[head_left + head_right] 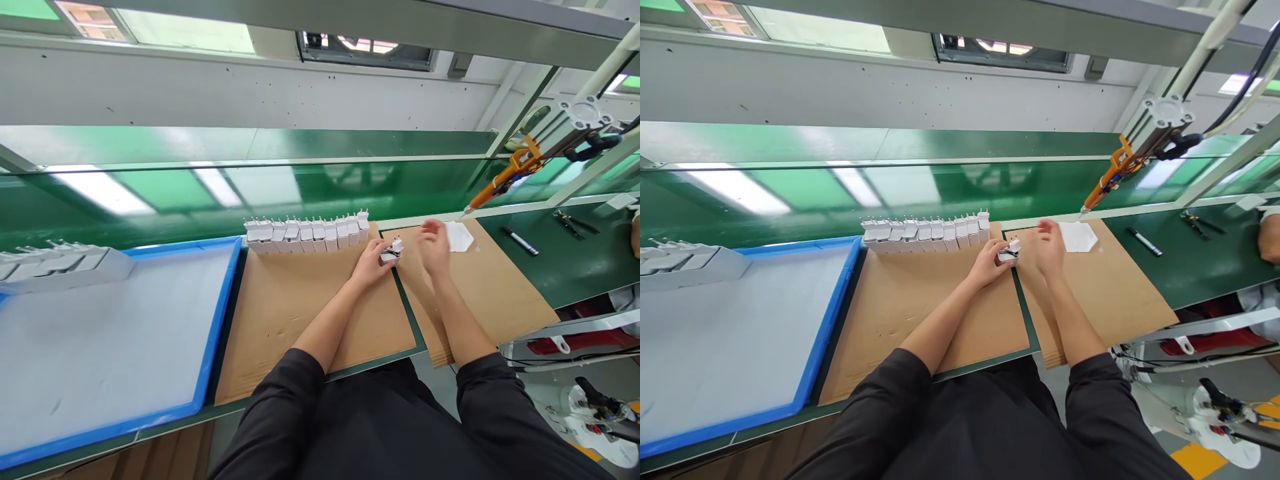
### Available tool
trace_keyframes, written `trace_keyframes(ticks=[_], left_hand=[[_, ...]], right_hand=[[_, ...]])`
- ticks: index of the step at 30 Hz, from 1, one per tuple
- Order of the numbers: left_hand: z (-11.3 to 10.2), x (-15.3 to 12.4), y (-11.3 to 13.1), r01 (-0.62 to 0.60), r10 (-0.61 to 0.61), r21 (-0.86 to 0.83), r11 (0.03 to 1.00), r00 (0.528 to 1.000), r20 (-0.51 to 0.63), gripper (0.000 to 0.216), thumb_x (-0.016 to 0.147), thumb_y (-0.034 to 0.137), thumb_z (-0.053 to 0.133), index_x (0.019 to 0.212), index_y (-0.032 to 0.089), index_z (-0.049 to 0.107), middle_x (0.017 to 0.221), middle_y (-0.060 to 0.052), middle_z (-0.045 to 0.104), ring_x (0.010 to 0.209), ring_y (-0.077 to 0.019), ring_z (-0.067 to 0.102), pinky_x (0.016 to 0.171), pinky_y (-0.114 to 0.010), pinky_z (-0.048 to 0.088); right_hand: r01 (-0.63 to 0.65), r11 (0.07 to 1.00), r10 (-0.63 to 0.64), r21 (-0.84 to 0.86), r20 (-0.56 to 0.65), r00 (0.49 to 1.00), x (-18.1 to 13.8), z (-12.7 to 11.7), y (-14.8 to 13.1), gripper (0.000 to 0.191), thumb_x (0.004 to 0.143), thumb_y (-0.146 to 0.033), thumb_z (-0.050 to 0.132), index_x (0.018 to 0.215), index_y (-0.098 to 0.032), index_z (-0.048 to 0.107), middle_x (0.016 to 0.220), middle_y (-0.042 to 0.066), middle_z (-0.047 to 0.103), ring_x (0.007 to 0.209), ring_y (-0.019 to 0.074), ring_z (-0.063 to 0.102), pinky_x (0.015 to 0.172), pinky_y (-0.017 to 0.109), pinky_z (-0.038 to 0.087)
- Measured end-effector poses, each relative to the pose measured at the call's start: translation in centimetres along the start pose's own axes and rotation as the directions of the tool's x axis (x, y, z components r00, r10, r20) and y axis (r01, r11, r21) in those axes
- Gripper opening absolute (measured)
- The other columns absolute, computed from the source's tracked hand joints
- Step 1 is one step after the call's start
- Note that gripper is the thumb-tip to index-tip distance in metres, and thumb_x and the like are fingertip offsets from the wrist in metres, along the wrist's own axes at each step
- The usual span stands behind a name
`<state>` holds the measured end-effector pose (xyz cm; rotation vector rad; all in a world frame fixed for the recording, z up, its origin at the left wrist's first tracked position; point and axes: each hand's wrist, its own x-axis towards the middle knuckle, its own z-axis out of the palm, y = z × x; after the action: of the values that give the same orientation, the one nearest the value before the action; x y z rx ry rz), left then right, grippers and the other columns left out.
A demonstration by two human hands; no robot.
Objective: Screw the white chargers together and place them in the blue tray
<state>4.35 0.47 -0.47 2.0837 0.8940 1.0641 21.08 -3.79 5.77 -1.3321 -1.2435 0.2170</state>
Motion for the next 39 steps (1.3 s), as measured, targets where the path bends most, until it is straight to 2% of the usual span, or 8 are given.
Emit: trace_keyframes(ticks=[3, 5, 8, 13, 17, 22, 28, 39], left_hand=[[0.1, 0.0, -0.2, -0.034, 0.034, -0.002, 0.999, 0.999, -0.016, 0.046, 0.073, 0.012, 0.069, 0.117, 0.019, 0.059, 0.121, -0.01, 0.056, 0.114, -0.0225, 0.057, 0.099, -0.036, 0.048], [0.0, 0.1, -0.3, -0.039, 0.039, -0.018, 0.999, 0.999, -0.014, 0.047, 0.073, 0.011, 0.068, 0.118, 0.019, 0.058, 0.122, -0.011, 0.056, 0.113, -0.0227, 0.057, 0.098, -0.037, 0.048], [-0.4, 0.2, -0.6, -0.035, 0.034, -0.083, 0.996, 0.999, -0.013, 0.055, 0.071, 0.012, 0.07, 0.123, 0.019, 0.055, 0.124, -0.011, 0.056, 0.115, -0.0242, 0.056, 0.099, -0.039, 0.048], [-1.2, 0.4, -1.4, 0.104, -0.063, -0.379, 0.92, 0.991, 0.118, 0.069, 0.072, 0.017, 0.072, 0.135, 0.02, 0.043, 0.114, -0.009, 0.064, 0.1, -0.0191, 0.063, 0.09, -0.033, 0.05], [-1.5, 0.4, -1.5, 0.133, -0.076, -0.442, 0.887, 0.987, 0.145, 0.066, 0.073, 0.022, 0.074, 0.132, 0.019, 0.045, 0.106, -0.007, 0.065, 0.095, -0.0172, 0.064, 0.09, -0.032, 0.05], [-1.6, 0.5, -1.4, 0.161, -0.105, -0.413, 0.896, 0.982, 0.155, 0.062, 0.071, 0.024, 0.075, 0.127, 0.018, 0.05, 0.112, -0.01, 0.064, 0.099, -0.0194, 0.064, 0.09, -0.033, 0.05], [-1.7, 0.5, -1.4, 0.196, -0.126, -0.456, 0.868, 0.976, 0.179, 0.061, 0.07, 0.022, 0.075, 0.125, 0.016, 0.051, 0.115, -0.012, 0.064, 0.1, -0.0206, 0.065, 0.088, -0.032, 0.051], [-2.1, 0.4, -0.8, 0.183, -0.114, -0.43, 0.884, 0.977, 0.181, 0.054, 0.072, 0.026, 0.075, 0.121, 0.016, 0.055, 0.115, -0.012, 0.066, 0.097, -0.0203, 0.066, 0.088, -0.033, 0.051]], right_hand=[[-0.048, 0.98, 0.11, -0.192, 0.328, 0.938, -1.3, 1.9, 0.9, 0.045, 0.078, -0.049, 0.066, 0.109, -0.018, 0.059, 0.106, 0.009, 0.064, 0.084, 0.0183, 0.059, 0.073, 0.033, 0.049], [-0.019, 0.963, 0.125, -0.27, 0.382, 0.916, -1.6, 2.3, 1.4, 0.043, 0.08, -0.05, 0.063, 0.108, -0.016, 0.061, 0.102, 0.01, 0.066, 0.083, 0.0196, 0.06, 0.074, 0.035, 0.05], [-0.012, 0.971, 0.12, -0.24, 0.44, 0.89, -1.5, 1.9, 1.8, 0.041, 0.082, -0.048, 0.061, 0.111, -0.019, 0.062, 0.103, 0.008, 0.069, 0.087, 0.0208, 0.062, 0.076, 0.035, 0.052], [-0.053, 0.987, 0.132, -0.151, 0.587, 0.799, -1.2, 0.7, 1.1, 0.041, 0.082, -0.044, 0.061, 0.118, -0.026, 0.06, 0.113, 0.003, 0.069, 0.092, 0.0204, 0.067, 0.087, 0.037, 0.054], [-0.011, 0.991, 0.093, -0.135, 0.618, 0.78, -1.1, 0.6, 0.7, 0.037, 0.083, -0.043, 0.06, 0.115, -0.025, 0.06, 0.112, 0.003, 0.068, 0.096, 0.0212, 0.066, 0.088, 0.037, 0.055], [-0.077, 0.994, 0.108, -0.076, 0.615, 0.781, -1.2, 0.9, 1.4, 0.038, 0.082, -0.048, 0.061, 0.111, -0.024, 0.06, 0.11, 0.004, 0.067, 0.098, 0.0223, 0.065, 0.087, 0.037, 0.054], [-0.072, 0.997, 0.066, -0.02, 0.674, 0.736, -1.3, 0.9, 1.3, 0.039, 0.084, -0.047, 0.06, 0.116, -0.025, 0.061, 0.115, 0.004, 0.067, 0.106, 0.0229, 0.062, 0.093, 0.039, 0.051], [-0.043, 0.996, 0.087, -0.082, 0.678, 0.73, -1.1, 0.8, 0.7, 0.034, 0.084, -0.041, 0.059, 0.114, -0.025, 0.062, 0.116, 0.003, 0.068, 0.109, 0.0227, 0.063, 0.081, 0.032, 0.056]])
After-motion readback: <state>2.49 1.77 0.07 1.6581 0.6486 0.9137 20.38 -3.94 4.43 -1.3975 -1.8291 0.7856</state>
